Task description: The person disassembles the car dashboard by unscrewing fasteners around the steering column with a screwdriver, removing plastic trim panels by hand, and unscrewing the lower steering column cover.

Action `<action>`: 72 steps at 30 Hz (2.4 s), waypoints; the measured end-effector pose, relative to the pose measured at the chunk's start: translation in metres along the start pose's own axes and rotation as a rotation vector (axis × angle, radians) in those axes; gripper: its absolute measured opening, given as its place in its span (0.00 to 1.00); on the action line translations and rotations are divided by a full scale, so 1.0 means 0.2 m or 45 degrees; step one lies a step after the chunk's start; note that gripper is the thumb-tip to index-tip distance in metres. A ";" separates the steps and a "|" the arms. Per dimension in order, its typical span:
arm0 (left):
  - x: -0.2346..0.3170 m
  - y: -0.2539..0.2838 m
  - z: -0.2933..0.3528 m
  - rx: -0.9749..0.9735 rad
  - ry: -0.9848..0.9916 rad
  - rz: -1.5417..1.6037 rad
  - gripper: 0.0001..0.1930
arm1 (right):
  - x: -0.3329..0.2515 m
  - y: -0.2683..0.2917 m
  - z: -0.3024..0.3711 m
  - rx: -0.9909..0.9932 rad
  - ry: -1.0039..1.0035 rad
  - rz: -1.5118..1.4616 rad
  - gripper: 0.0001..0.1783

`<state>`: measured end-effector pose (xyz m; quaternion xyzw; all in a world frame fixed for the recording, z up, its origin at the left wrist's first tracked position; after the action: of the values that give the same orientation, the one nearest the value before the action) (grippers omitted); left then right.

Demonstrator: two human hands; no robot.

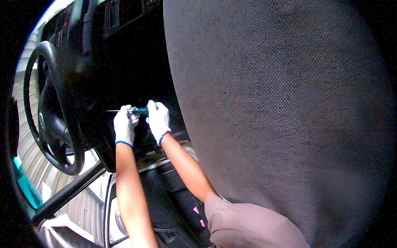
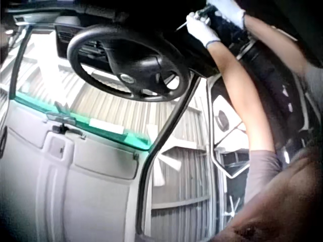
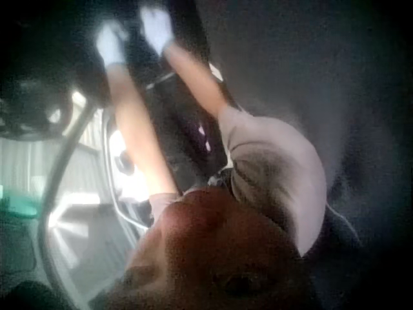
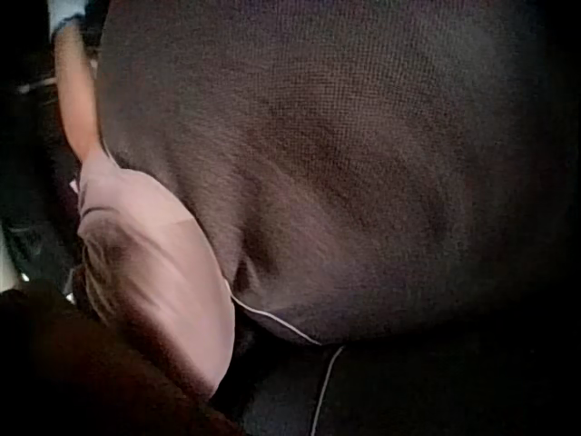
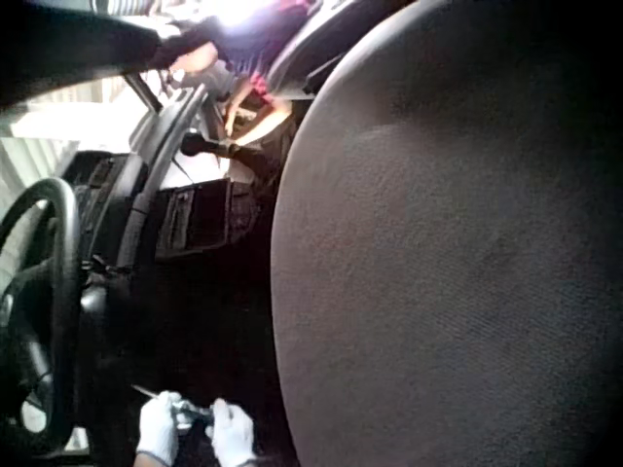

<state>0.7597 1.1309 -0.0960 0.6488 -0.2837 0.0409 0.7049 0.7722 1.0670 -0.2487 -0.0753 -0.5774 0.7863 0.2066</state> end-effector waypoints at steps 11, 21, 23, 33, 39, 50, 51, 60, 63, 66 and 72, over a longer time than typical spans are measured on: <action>0.04 -0.09 0.04 0.051 0.025 -0.024 0.16 | 0.01 0.05 -0.06 0.075 0.200 -0.053 0.15; 0.04 -0.07 0.02 0.086 -0.012 -0.001 0.15 | -0.04 0.02 0.02 0.030 0.188 -0.262 0.15; 0.03 -0.09 0.01 0.131 -0.011 0.011 0.16 | -0.01 0.02 -0.01 0.111 0.278 -0.333 0.18; -0.03 -0.05 -0.05 0.159 -0.003 0.021 0.16 | 0.10 0.09 -0.10 -0.006 0.041 0.145 0.24; -0.02 0.00 -0.05 0.101 -0.039 0.152 0.17 | 0.05 0.02 0.04 0.006 0.061 -0.150 0.24; 0.01 0.01 -0.01 0.224 -0.001 0.089 0.17 | 0.03 0.07 0.06 -0.077 -0.147 -0.129 0.25; 0.01 0.02 -0.01 0.236 -0.003 0.095 0.16 | 0.06 0.08 0.03 -0.081 -0.143 -0.080 0.25; 0.00 0.05 -0.06 0.210 0.032 0.119 0.20 | 0.07 0.09 0.07 -0.167 -0.220 -0.118 0.25; 0.03 -0.09 -0.03 0.194 0.077 0.164 0.20 | 0.12 0.13 -0.01 -0.043 0.013 -0.032 0.22; 0.00 -0.12 -0.06 0.179 0.070 0.164 0.18 | 0.06 0.19 0.00 0.316 0.588 -0.160 0.21; -0.02 0.01 -0.08 0.217 0.050 0.090 0.18 | 0.07 0.17 0.03 -0.079 0.111 -0.016 0.21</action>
<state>0.7616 1.1475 -0.0954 0.6949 -0.2881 0.1026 0.6508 0.7494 1.0593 -0.2770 -0.1122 -0.5923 0.7628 0.2340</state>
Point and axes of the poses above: each hand's wrist, its own z-axis away from the middle knuckle, its own y-axis out of the back of the hand, x = y × z, the point moved 5 cm from there along -z, towards the middle knuckle, and after that the axes turned 6 degrees about -x, right-handed, at the moved point
